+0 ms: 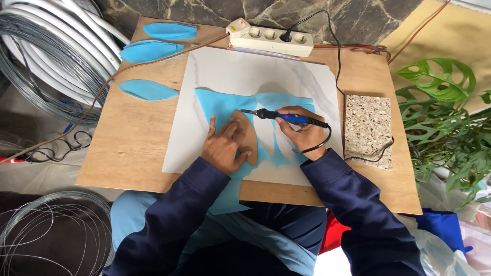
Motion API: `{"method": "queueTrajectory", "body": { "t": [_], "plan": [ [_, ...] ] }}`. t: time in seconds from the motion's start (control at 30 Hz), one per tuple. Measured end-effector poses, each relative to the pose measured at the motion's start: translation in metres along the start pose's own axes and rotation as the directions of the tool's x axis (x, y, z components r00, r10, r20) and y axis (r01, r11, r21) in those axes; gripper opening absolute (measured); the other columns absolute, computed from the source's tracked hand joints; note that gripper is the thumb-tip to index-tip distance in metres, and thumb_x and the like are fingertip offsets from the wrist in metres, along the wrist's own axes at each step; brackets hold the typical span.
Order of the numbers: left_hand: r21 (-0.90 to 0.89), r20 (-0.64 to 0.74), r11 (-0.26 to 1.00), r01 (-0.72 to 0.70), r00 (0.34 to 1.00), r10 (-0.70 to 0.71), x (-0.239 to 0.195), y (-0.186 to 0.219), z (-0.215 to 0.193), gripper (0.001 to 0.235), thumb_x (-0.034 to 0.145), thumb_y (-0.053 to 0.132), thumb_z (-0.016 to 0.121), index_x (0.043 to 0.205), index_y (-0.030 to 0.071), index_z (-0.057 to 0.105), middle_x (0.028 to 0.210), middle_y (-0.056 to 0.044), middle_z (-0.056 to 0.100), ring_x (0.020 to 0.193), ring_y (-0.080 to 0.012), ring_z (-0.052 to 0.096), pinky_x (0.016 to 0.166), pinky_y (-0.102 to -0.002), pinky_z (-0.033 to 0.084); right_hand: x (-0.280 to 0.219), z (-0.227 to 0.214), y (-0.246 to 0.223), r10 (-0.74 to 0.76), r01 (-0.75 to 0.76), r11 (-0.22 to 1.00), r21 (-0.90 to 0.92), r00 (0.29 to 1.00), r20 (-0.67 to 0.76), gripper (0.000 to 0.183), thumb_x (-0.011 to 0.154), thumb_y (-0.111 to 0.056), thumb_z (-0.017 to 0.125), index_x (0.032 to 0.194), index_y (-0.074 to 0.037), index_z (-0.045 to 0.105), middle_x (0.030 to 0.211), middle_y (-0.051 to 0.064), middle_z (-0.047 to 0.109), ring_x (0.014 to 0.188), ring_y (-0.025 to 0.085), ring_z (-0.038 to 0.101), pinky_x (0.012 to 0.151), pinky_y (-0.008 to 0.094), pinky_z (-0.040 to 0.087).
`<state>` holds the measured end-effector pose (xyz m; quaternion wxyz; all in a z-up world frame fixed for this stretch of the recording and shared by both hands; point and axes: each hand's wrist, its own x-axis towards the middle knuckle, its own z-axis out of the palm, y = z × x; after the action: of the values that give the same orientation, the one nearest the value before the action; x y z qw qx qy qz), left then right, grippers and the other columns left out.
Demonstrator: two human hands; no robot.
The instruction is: Using a heat-cutting tool to cut out leaf-shaped pieces from blue synthetic fabric on a workshop table.
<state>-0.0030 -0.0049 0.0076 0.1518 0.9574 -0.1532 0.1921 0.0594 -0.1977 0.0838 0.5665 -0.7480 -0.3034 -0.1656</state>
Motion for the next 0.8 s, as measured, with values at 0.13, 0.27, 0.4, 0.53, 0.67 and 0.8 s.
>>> {"method": "queueTrajectory", "body": {
  "t": [0.13, 0.27, 0.4, 0.53, 0.67, 0.8],
  "plan": [
    [-0.003, -0.023, 1.0, -0.006, 1.0, 0.006, 0.0, 0.001, -0.003, 0.046, 0.07, 0.046, 0.065, 0.1, 0.012, 0.061, 0.115, -0.013, 0.054, 0.114, -0.0263, 0.048, 0.104, -0.06, 0.01, 0.001, 0.002, 0.002, -0.02, 0.02, 1.0, -0.024, 1.0, -0.017, 0.01, 0.073, 0.002, 0.071, 0.082, -0.001, 0.066, 0.078, 0.016, 0.066, 0.076, 0.028, 0.065, 0.057, 0.031, 0.051],
    [-0.007, -0.048, 1.0, -0.009, 0.999, 0.009, -0.001, 0.003, -0.007, 0.045, 0.067, 0.043, 0.068, 0.099, 0.012, 0.062, 0.114, -0.014, 0.055, 0.113, -0.027, 0.05, 0.103, -0.059, 0.015, 0.003, 0.004, 0.001, -0.04, 0.04, 0.999, -0.037, 0.999, -0.019, 0.01, 0.074, 0.002, 0.071, 0.081, -0.002, 0.067, 0.078, 0.017, 0.066, 0.076, 0.027, 0.064, 0.056, 0.03, 0.05],
    [-0.018, -0.051, 1.0, -0.015, 0.999, 0.014, 0.0, 0.003, -0.006, 0.043, 0.068, 0.041, 0.068, 0.099, 0.012, 0.062, 0.115, -0.014, 0.055, 0.114, -0.0271, 0.05, 0.103, -0.059, 0.013, 0.004, 0.005, 0.003, -0.059, 0.059, 0.997, -0.04, 0.998, -0.012, 0.01, 0.073, 0.003, 0.071, 0.08, -0.001, 0.066, 0.077, 0.017, 0.066, 0.075, 0.026, 0.065, 0.057, 0.03, 0.051],
    [-0.014, -0.065, 1.0, -0.021, 0.998, 0.02, 0.0, 0.003, -0.007, 0.042, 0.068, 0.041, 0.067, 0.098, 0.012, 0.062, 0.115, -0.015, 0.055, 0.113, -0.0279, 0.05, 0.102, -0.06, 0.011, 0.004, 0.006, 0.001, -0.072, 0.072, 0.997, -0.023, 0.997, 0.001, 0.009, 0.073, 0.004, 0.07, 0.08, 0.0, 0.066, 0.077, 0.019, 0.066, 0.075, 0.03, 0.065, 0.057, 0.032, 0.051],
    [-0.029, -0.069, 0.999, -0.014, 0.998, 0.012, 0.0, 0.005, -0.008, 0.042, 0.068, 0.04, 0.068, 0.098, 0.011, 0.061, 0.115, -0.016, 0.055, 0.113, -0.0295, 0.05, 0.103, -0.06, 0.009, 0.005, 0.005, 0.002, -0.108, 0.108, 0.994, -0.021, 0.994, 0.023, 0.008, 0.073, 0.005, 0.069, 0.08, 0.001, 0.066, 0.077, 0.018, 0.066, 0.077, 0.029, 0.065, 0.059, 0.031, 0.051],
    [-0.041, -0.056, 0.999, -0.012, 0.998, 0.01, 0.001, 0.006, -0.011, 0.042, 0.068, 0.039, 0.069, 0.098, 0.01, 0.061, 0.115, -0.017, 0.055, 0.113, -0.0307, 0.05, 0.102, -0.062, 0.01, 0.007, 0.004, -0.005, -0.136, 0.138, 0.99, -0.041, 0.99, 0.045, 0.008, 0.073, 0.005, 0.07, 0.079, 0.001, 0.067, 0.076, 0.019, 0.066, 0.075, 0.033, 0.065, 0.059, 0.034, 0.052]
  ]
}}
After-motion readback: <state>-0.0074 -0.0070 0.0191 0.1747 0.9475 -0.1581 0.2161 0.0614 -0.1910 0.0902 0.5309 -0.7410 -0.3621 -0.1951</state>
